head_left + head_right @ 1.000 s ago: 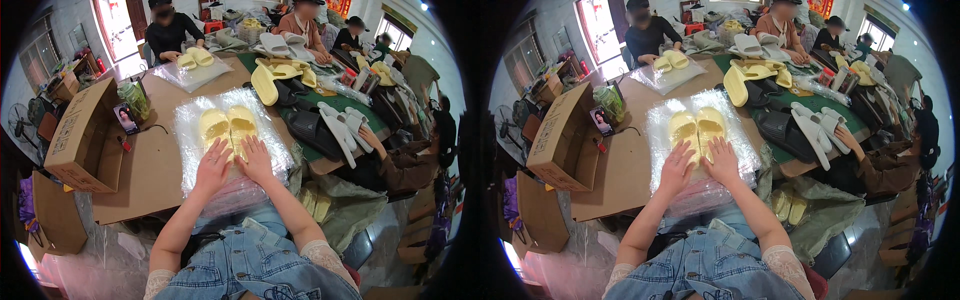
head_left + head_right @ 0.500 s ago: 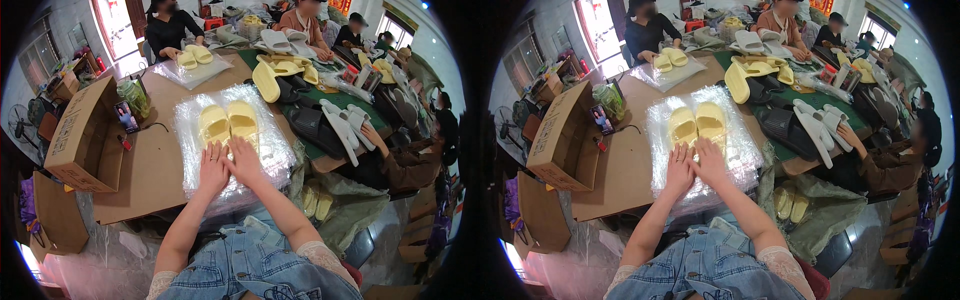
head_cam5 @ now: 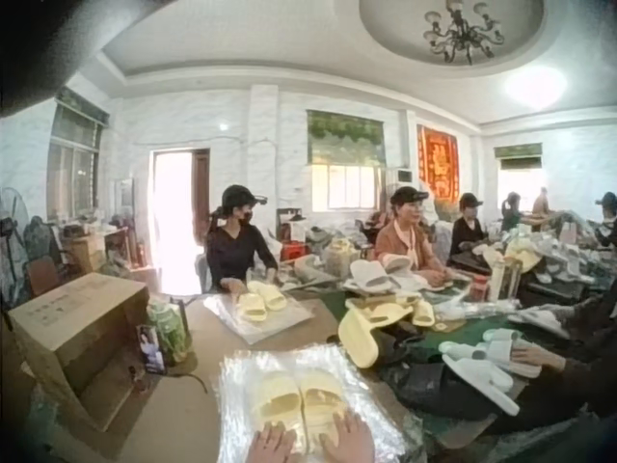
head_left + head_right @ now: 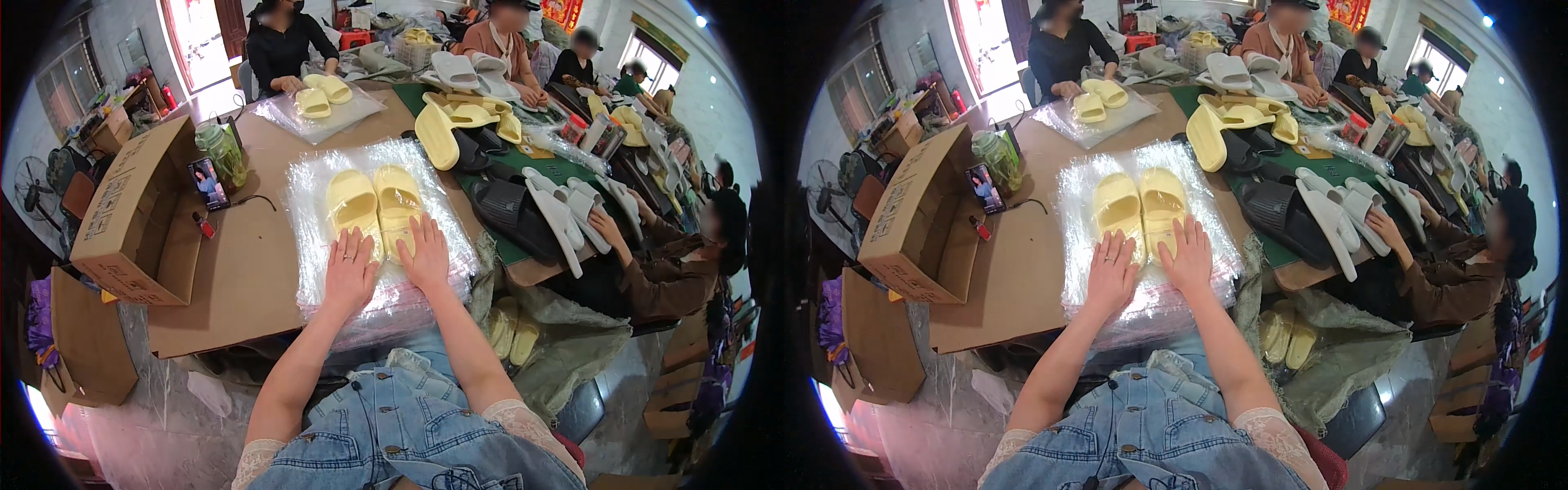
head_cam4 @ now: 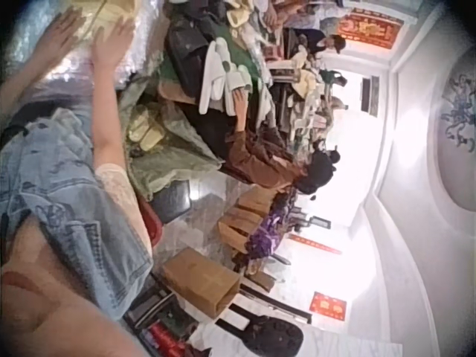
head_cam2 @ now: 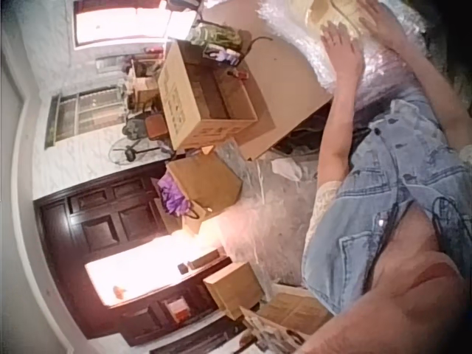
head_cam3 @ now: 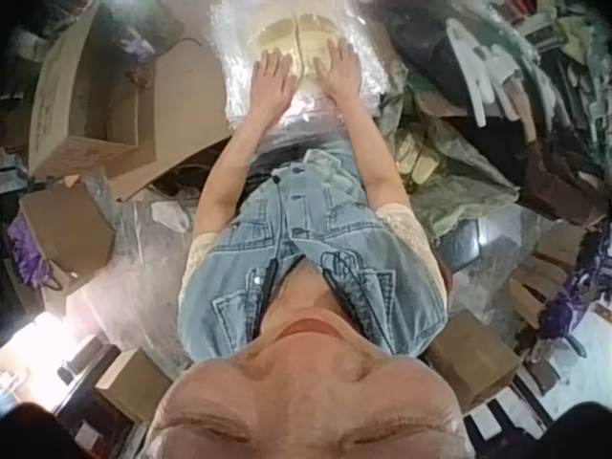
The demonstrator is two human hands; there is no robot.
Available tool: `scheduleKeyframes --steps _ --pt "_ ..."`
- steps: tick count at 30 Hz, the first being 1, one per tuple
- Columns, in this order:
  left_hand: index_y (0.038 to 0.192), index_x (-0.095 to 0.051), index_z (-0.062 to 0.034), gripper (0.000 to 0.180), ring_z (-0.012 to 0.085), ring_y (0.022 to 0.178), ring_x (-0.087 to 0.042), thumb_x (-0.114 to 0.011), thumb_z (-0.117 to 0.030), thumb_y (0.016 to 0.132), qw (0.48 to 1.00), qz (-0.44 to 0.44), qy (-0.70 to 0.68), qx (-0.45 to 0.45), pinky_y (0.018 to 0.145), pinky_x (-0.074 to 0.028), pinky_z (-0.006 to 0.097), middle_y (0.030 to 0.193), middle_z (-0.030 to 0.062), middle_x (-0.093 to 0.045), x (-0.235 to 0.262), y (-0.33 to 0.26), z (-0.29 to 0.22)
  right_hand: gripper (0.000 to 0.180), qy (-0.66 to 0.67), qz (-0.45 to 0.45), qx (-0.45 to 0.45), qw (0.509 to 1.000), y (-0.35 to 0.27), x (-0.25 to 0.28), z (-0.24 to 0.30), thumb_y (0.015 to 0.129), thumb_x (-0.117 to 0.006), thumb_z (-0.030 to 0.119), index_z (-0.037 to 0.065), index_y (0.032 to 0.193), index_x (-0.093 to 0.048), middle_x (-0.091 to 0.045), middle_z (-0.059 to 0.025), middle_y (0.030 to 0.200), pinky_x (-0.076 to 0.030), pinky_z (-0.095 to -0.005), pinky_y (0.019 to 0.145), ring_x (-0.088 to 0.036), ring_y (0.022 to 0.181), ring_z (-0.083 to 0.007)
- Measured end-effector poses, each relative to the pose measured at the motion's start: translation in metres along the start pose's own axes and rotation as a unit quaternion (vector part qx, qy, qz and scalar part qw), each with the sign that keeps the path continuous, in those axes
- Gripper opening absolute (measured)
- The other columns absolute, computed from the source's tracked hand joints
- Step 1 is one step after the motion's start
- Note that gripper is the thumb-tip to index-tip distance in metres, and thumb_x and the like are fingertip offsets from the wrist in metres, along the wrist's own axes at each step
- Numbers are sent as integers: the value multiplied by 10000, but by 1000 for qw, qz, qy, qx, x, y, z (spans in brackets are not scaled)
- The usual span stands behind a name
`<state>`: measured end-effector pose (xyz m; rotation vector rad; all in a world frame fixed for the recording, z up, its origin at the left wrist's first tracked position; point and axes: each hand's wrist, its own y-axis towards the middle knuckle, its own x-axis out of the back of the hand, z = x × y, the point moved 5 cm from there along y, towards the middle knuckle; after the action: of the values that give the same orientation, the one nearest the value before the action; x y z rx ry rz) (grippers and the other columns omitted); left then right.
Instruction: The person places pairs of yellow, white, and black slippers into clear plastic bags on a table. The person handles the slippers one pair at a time, arranging them inside the bags. Other workers are visible in the background performing similar tasks.
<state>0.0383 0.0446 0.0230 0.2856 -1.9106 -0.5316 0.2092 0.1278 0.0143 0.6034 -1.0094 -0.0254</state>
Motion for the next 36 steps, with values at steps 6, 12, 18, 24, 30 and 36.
scheduleKeyframes --steps 6,12,18,24,30,36 --pt "1456 -494 -66 523 404 1480 -293 -534 -288 984 1000 5 8 7 1211 -223 545 1558 200 -395 5 -1 -3 636 14 -37 21 999 0 1 1 943 -588 424 40 1443 -508 -421 -262 1525 -297 -526 1173 -395 1405 -449" --pt "1438 -509 -53 528 421 1457 -323 -559 -292 969 1000 -5 4 -5 1197 -242 552 1545 215 -408 7 0 -4 617 26 -55 30 998 -2 2 2 932 -605 406 39 1422 -531 -442 -264 1505 -309 -529 1162 -419 1381 -450" --pt "1431 -515 -49 523 413 1453 -334 -560 -294 970 1000 -11 -3 -1 1198 -241 550 1541 213 -415 6 -1 -4 615 30 -52 27 998 -3 2 0 929 -606 411 48 1420 -534 -439 -255 1510 -314 -526 1159 -417 1381 -443" --pt "1422 -525 -53 517 401 1457 -334 -564 -297 968 1000 -10 -6 1 1205 -235 541 1539 208 -421 8 0 -6 617 33 -56 33 997 -3 3 0 927 -604 409 33 1412 -536 -451 -253 1500 -317 -520 1157 -424 1373 -441" --pt "1417 -529 -51 522 396 1462 -329 -569 -304 963 1000 -19 -9 -2 1211 -222 538 1538 208 -423 8 -2 -6 614 35 -54 34 997 -2 4 1 928 -604 405 33 1412 -536 -453 -256 1496 -310 -517 1162 -426 1371 -441" --pt "1408 -532 -46 517 399 1459 -333 -563 -318 969 1000 -17 -4 -6 1208 -223 549 1529 218 -426 6 -1 -6 611 32 -55 32 997 -3 4 0 930 -600 405 30 1408 -537 -454 -255 1496 -312 -519 1161 -426 1374 -438"
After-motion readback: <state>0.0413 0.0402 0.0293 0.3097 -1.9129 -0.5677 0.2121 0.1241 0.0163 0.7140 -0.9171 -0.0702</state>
